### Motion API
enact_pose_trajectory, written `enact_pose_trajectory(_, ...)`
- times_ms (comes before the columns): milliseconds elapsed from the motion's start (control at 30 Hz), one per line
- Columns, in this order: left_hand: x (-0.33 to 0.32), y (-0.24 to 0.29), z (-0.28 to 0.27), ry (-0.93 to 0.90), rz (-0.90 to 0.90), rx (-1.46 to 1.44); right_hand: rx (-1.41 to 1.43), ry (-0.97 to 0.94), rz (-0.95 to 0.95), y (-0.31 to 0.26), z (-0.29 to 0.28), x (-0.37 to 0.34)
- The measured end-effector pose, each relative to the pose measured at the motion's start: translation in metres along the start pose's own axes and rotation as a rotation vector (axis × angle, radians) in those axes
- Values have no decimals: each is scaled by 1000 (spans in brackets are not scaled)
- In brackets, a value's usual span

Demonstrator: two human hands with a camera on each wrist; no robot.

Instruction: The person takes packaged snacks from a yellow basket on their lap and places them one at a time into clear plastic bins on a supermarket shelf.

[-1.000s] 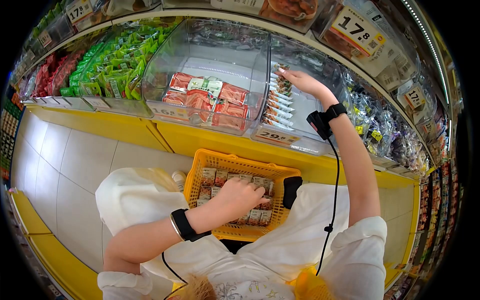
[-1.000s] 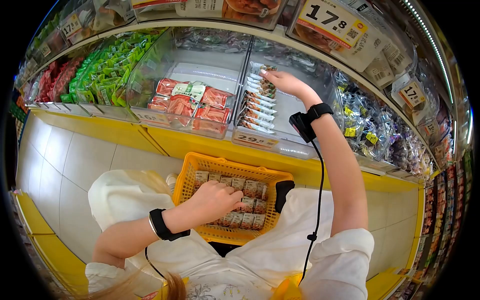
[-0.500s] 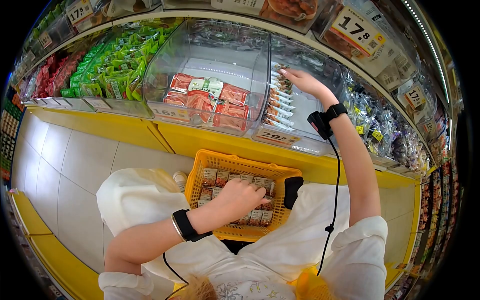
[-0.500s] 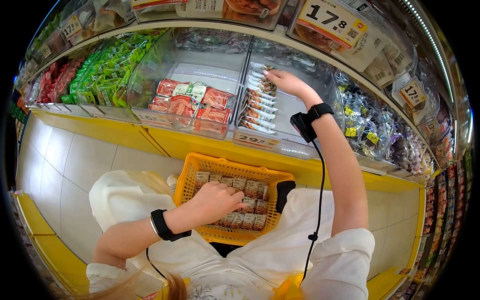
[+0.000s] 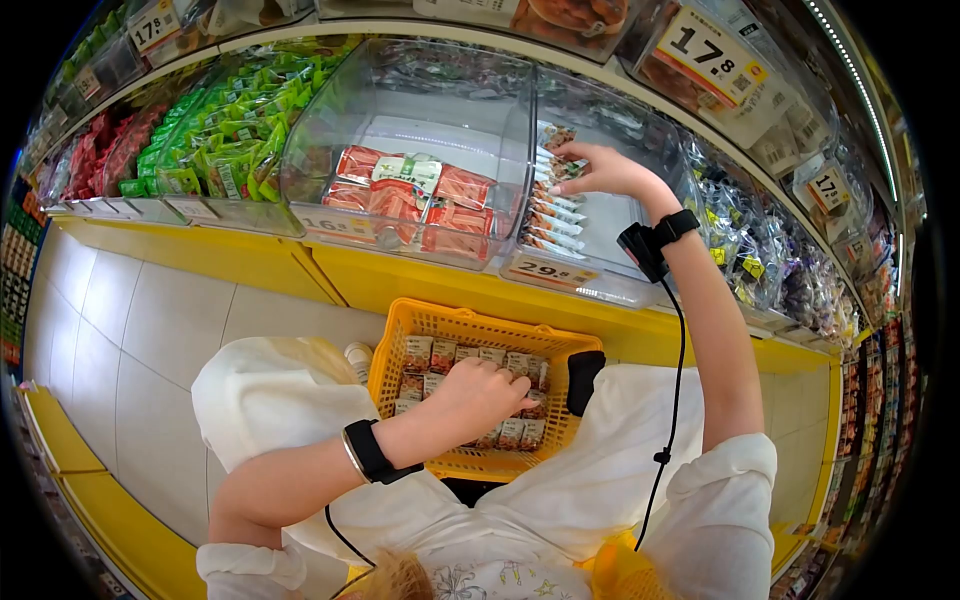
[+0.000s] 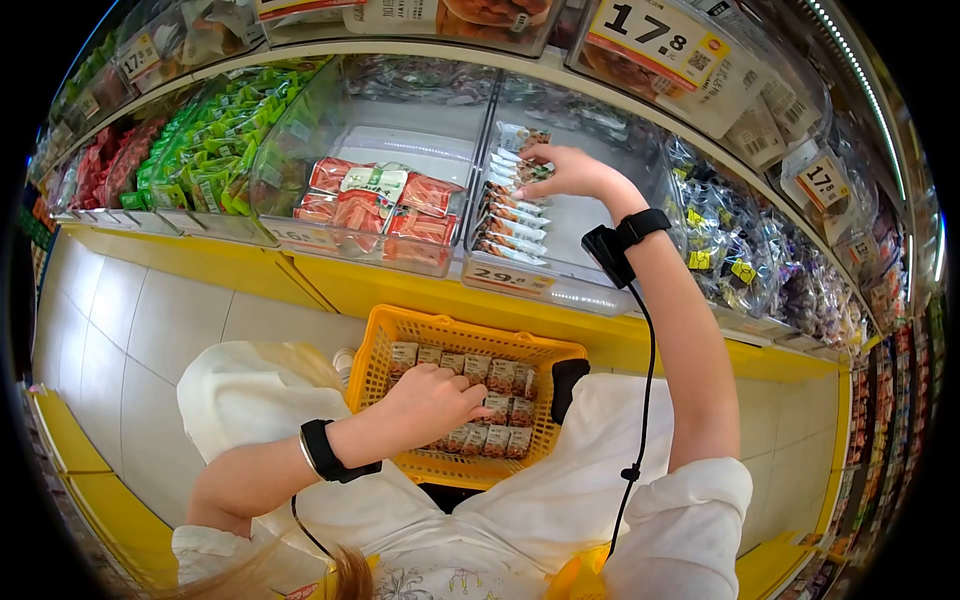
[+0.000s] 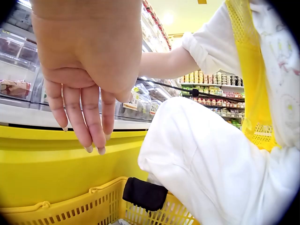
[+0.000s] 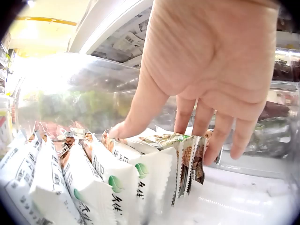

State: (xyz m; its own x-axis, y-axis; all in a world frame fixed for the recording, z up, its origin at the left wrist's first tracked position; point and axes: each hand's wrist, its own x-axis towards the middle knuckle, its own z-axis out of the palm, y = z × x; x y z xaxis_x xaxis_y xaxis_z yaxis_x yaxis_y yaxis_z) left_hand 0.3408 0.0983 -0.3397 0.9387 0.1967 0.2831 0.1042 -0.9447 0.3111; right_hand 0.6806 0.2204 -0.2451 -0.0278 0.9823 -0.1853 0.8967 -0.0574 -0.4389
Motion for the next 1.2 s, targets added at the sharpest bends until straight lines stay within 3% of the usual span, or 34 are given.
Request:
enact_pose_trajectory(100, 0, 1, 0, 12, 6, 3, 22, -30, 51, -2, 1, -1)
enact_pose_trajectory(167, 0, 1, 0, 11, 9, 8, -99, -28, -35, -1, 2, -3)
enact_pose_trajectory(700, -4, -4, 10, -13, 4, 1, -95, -54, -64, -3, 4, -7)
enact_pose_trajectory(867, -5, -2, 7, -74, -1, 3, 23, -7, 53, 3, -1, 0)
enact_pose_trajectory(1200, -10, -9, 10, -65, -36, 38, 19, 76, 45, 5, 0, 12)
